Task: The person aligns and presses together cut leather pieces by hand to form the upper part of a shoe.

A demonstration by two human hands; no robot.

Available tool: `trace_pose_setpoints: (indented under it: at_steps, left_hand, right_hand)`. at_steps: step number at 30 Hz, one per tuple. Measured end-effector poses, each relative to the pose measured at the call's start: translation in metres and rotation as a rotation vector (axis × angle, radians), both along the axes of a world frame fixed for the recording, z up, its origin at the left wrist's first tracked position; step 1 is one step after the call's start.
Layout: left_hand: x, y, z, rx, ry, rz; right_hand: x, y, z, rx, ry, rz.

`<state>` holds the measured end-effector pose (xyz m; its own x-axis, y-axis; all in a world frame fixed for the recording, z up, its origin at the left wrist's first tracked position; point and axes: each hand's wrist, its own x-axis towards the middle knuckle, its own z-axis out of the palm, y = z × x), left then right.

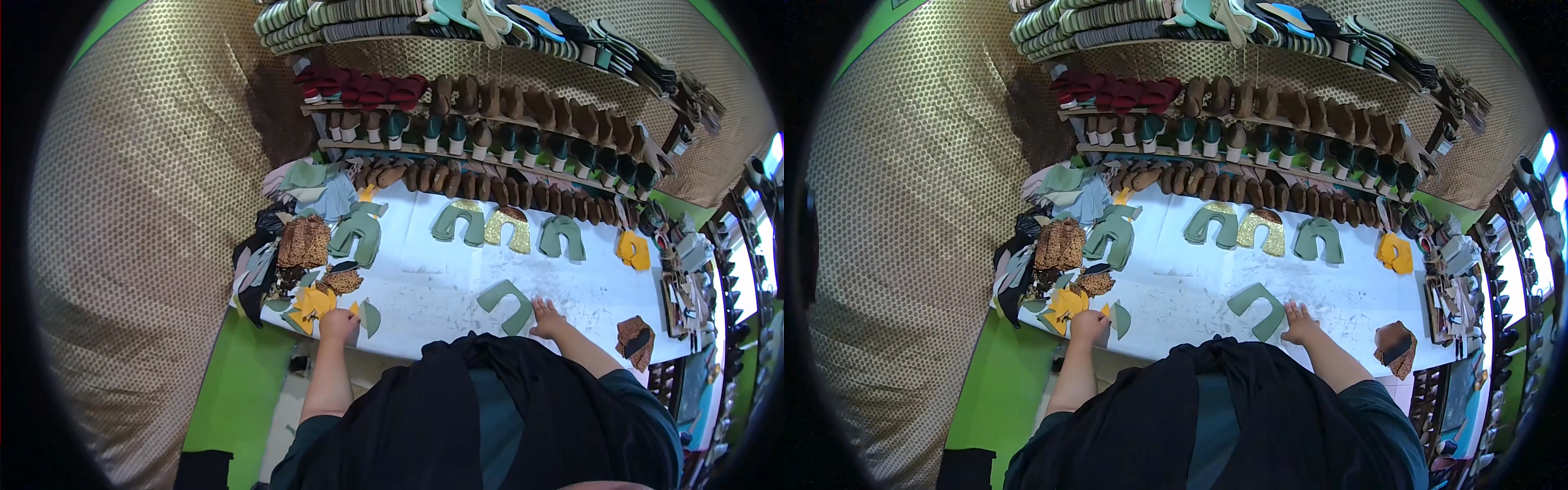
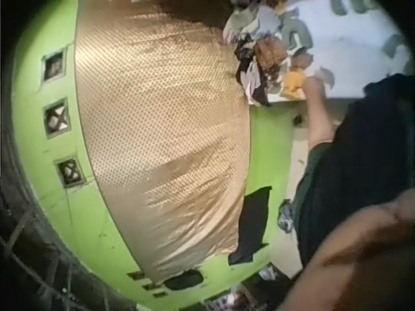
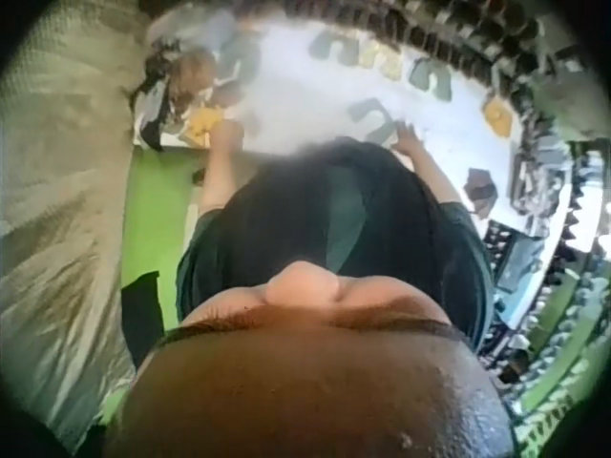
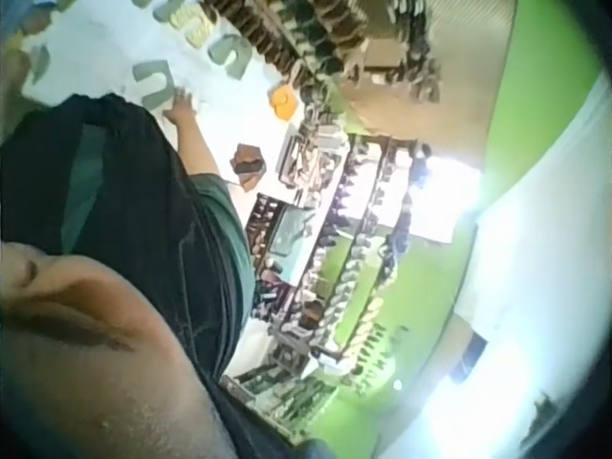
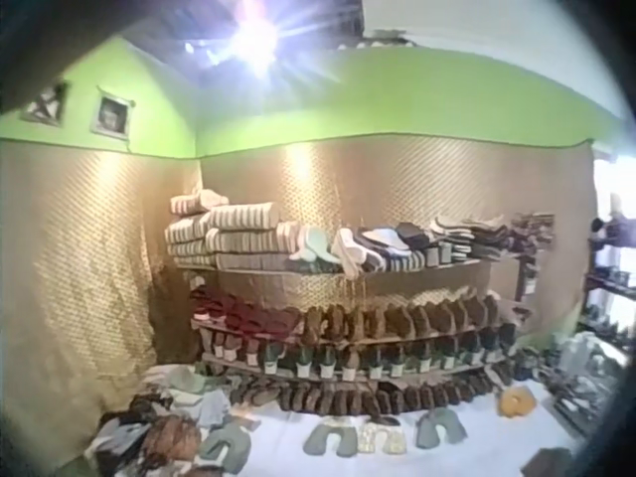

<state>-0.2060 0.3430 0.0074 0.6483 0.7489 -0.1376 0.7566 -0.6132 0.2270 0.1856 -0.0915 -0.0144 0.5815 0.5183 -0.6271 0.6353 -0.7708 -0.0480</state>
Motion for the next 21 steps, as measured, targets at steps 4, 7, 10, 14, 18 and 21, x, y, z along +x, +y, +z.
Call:
trace_pose_setpoints:
  at_steps: [4,7,10,14,18,21]
  left_hand:
    - [-0.008,0.013,0.004,0.005,-0.028,0.023]
    - [-0.018,0.023,-0.014,0.180,-0.288,0.090]
    - [-0.020,0.031,-0.026,0.280,-0.526,0.068]
    - [-0.023,0.045,-0.037,0.270,-0.355,0.104]
    - [-0.009,0.057,-0.031,0.106,-0.151,0.266]
    - [0.012,0.064,-0.015,0.099,-0.044,0.345]
  right_hand:
    - [-0.006,0.007,0.007,0.005,0.003,0.002]
    - [-0.011,0.012,0.013,0.004,-0.005,-0.021]
    - [-0.013,0.013,0.012,-0.003,0.000,-0.051]
    - [-0.014,0.014,0.008,-0.016,-0.016,-0.064]
    - [-0.016,0.017,0.008,-0.027,-0.028,-0.082]
    - [-0.015,0.014,0.006,-0.013,-0.046,-0.092]
